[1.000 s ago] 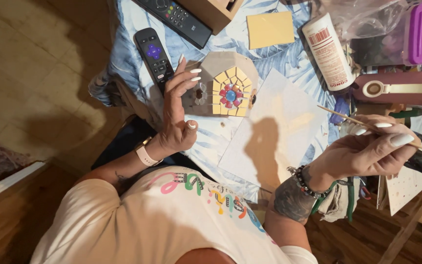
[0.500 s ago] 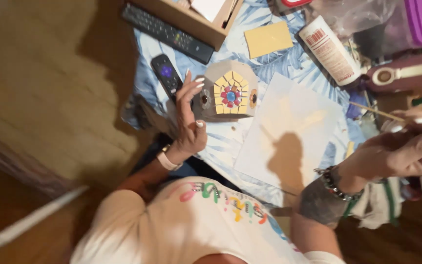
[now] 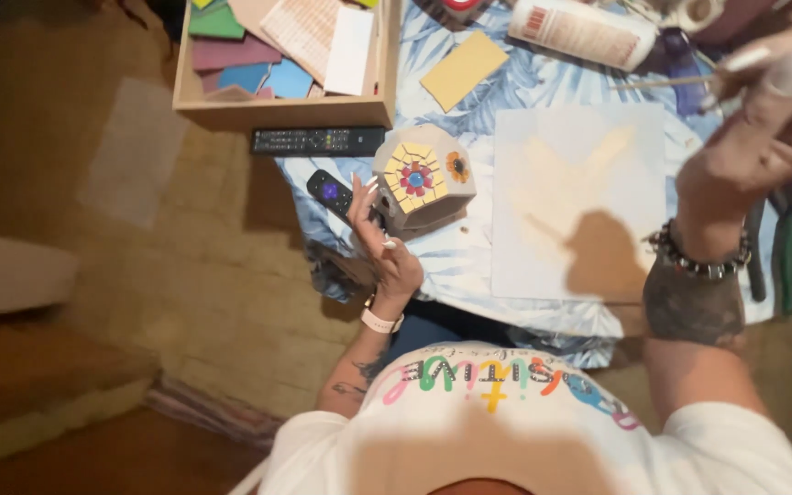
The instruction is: Assembling and decorating a small wooden pentagonal structure with mosaic tiles and small components
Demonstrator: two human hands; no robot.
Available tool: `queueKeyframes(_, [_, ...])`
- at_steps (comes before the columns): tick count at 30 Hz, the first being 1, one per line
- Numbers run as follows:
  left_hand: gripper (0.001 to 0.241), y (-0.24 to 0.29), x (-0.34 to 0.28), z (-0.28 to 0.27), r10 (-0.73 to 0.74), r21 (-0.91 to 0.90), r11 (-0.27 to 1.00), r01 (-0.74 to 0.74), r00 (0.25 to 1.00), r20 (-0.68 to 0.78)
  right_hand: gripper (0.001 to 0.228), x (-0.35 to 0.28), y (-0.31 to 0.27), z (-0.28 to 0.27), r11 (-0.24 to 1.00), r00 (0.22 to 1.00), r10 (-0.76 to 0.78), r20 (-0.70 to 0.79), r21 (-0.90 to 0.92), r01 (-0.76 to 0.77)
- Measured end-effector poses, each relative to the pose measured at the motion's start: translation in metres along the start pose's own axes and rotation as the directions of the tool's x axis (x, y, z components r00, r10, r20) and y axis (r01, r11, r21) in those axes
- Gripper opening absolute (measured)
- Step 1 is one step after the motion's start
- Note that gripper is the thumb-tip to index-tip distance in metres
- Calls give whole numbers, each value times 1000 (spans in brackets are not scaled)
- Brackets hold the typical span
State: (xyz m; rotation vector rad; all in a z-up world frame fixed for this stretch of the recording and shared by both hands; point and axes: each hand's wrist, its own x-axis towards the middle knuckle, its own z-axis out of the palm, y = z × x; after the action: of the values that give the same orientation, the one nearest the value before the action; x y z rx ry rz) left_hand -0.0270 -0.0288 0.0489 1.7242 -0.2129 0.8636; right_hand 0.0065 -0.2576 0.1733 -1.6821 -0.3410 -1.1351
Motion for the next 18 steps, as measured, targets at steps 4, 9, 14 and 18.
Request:
queueKeyframes(4, [64, 0, -4, 2, -33, -18, 999, 32, 999, -38, 34, 8, -17, 2, 989, 986, -145, 79, 25, 143])
queueKeyframes(9, [67, -1, -4, 6, 6, -28, 1000, -8, 998, -63, 31, 4, -3, -6, 986, 984, -168, 66, 6, 168])
queueKeyframes(14, [62, -1, -8, 7, -12, 26, 1000, 14, 997, -72, 38, 7, -10, -7, 966, 959, -247, 143, -38, 254])
queueKeyframes(18, [62, 1, -5, 8, 7, 22, 1000, -5, 997, -79, 38, 7, -15, 2, 978, 973, -202, 110, -28, 206])
